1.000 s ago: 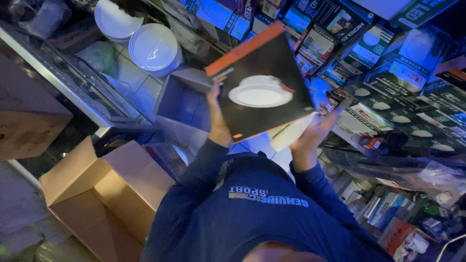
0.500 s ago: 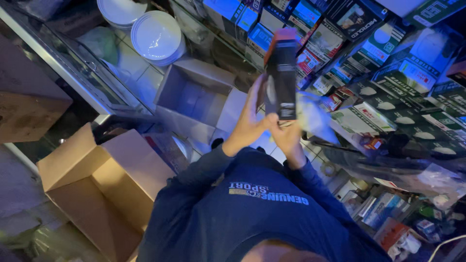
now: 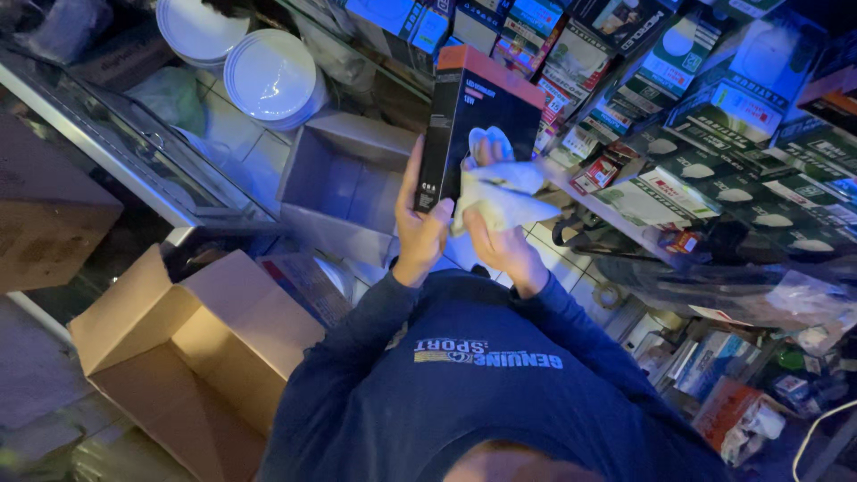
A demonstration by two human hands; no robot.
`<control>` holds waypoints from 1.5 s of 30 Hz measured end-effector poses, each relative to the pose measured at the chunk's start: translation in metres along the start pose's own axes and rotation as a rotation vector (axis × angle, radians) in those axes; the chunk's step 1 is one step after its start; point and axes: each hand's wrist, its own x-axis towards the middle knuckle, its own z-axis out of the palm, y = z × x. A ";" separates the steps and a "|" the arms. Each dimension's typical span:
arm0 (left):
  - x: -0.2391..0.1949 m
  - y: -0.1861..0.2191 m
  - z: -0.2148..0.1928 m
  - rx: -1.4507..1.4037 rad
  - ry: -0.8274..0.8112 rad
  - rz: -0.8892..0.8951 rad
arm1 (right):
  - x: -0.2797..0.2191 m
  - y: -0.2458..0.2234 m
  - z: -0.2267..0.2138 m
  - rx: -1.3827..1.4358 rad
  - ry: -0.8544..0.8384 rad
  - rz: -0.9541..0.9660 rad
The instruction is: The person wipes the exterior of a product box with a cloth, handling the box and moving it in and out of a cardboard container.
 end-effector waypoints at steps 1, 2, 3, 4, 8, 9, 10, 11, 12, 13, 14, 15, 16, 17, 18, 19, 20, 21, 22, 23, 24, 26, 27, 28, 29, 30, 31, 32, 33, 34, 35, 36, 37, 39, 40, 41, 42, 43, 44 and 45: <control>-0.002 0.001 0.000 -0.023 -0.003 0.003 | -0.003 0.008 0.002 -0.015 0.001 0.045; -0.001 0.002 -0.001 -0.048 -0.010 0.011 | -0.006 0.019 0.004 -0.033 0.003 0.085; 0.000 0.004 -0.001 -0.073 -0.017 0.018 | -0.009 0.032 0.005 -0.051 0.005 0.125; -0.001 0.006 -0.003 -0.080 -0.010 -0.003 | -0.012 0.047 0.006 -0.078 0.069 0.228; -0.003 0.015 -0.011 -0.199 0.026 -0.076 | -0.033 0.105 -0.005 -0.134 0.309 0.333; -0.001 0.016 -0.012 -0.253 0.035 -0.092 | -0.038 0.118 -0.009 -0.137 0.367 0.280; 0.000 0.018 -0.014 -0.262 0.034 -0.094 | -0.040 0.130 -0.014 -0.083 0.460 0.265; 0.002 0.020 -0.016 -0.272 0.034 -0.097 | -0.043 0.143 -0.020 -0.029 0.553 0.250; 0.001 0.022 -0.016 -0.282 0.034 -0.107 | -0.048 0.154 -0.027 0.023 0.647 0.240; 0.000 0.022 -0.016 -0.286 0.024 -0.108 | -0.054 0.163 -0.032 0.076 0.740 0.228; 0.000 0.022 -0.015 -0.290 0.012 -0.111 | -0.060 0.170 -0.035 0.126 0.838 0.217; -0.001 0.022 -0.013 -0.294 -0.001 -0.115 | -0.064 0.174 -0.034 0.177 0.935 0.205; 0.000 0.023 -0.011 -0.267 -0.017 -0.116 | -0.063 0.175 -0.030 -0.051 0.755 0.262; -0.001 0.024 -0.009 -0.240 -0.033 -0.116 | -0.059 0.171 -0.022 -0.275 0.568 0.316; -0.003 0.024 -0.007 -0.214 -0.045 -0.114 | -0.051 0.162 -0.014 -0.492 0.371 0.364; -0.004 0.022 -0.004 -0.157 -0.082 -0.119 | -0.043 0.146 -0.008 -0.497 0.287 0.376; -0.005 0.019 0.000 -0.099 -0.114 -0.121 | -0.030 0.128 0.000 -0.416 0.247 0.357; -0.006 0.016 0.002 -0.041 -0.147 -0.122 | -0.021 0.104 0.006 -0.326 0.226 0.338; -0.007 0.015 0.002 0.068 -0.155 -0.100 | -0.009 0.082 0.011 -0.254 0.203 0.315; -0.007 0.014 0.001 0.178 -0.163 -0.078 | 0.002 0.065 0.009 -0.211 0.199 0.265; -0.007 0.012 0.000 0.288 -0.167 -0.056 | 0.011 0.052 0.009 -0.171 0.197 0.206; -0.008 0.009 -0.005 0.293 -0.135 -0.061 | 0.016 0.039 0.009 -0.103 0.181 0.090; -0.007 0.007 -0.007 0.295 -0.119 -0.063 | 0.011 0.035 0.011 -0.068 0.154 0.049; -0.004 0.003 -0.009 0.193 -0.083 -0.060 | 0.004 0.033 0.013 -0.033 0.126 0.011; 0.001 -0.003 -0.010 0.090 -0.047 -0.055 | -0.005 0.031 0.019 -0.050 0.079 0.009; 0.004 -0.006 -0.013 -0.010 -0.014 -0.048 | -0.013 0.029 0.025 -0.066 0.035 0.006; 0.003 -0.007 -0.015 0.012 -0.004 -0.033 | -0.023 0.024 0.026 0.021 0.005 0.035; 0.003 -0.007 -0.018 0.035 0.005 -0.021 | -0.031 0.019 0.026 0.109 -0.025 0.067; 0.003 -0.007 -0.020 0.057 0.015 -0.009 | -0.032 0.018 0.024 0.167 -0.025 0.094; 0.002 -0.007 -0.021 -0.068 0.015 -0.049 | -0.031 0.015 0.021 0.226 -0.024 0.124; 0.001 -0.008 -0.021 -0.193 0.014 -0.087 | -0.029 0.012 0.018 0.284 -0.025 0.154; 0.000 -0.009 -0.020 -0.318 0.014 -0.124 | -0.026 0.009 0.016 0.219 -0.048 0.083; -0.001 -0.009 -0.020 -0.327 0.008 -0.137 | -0.021 0.006 0.014 0.155 -0.071 0.012; -0.001 -0.012 -0.018 -0.347 -0.005 -0.164 | -0.011 0.001 0.012 0.009 -0.081 -0.058; 0.000 -0.014 -0.016 -0.329 0.009 -0.150 | -0.005 0.000 0.012 -0.072 -0.066 -0.062; 0.001 -0.016 -0.014 -0.310 0.024 -0.136 | 0.001 -0.001 0.012 -0.153 -0.051 -0.067; 0.000 -0.018 -0.013 -0.289 0.041 -0.125 | 0.004 -0.005 0.014 -0.059 0.012 -0.080; -0.001 -0.019 -0.013 -0.311 0.044 -0.128 | 0.006 -0.009 0.018 0.036 0.075 -0.092; -0.002 -0.021 -0.013 -0.333 0.045 -0.134 | 0.007 -0.012 0.021 0.129 0.140 -0.101; -0.004 -0.022 -0.014 -0.355 0.045 -0.139 | 0.008 -0.013 0.020 0.082 0.151 -0.128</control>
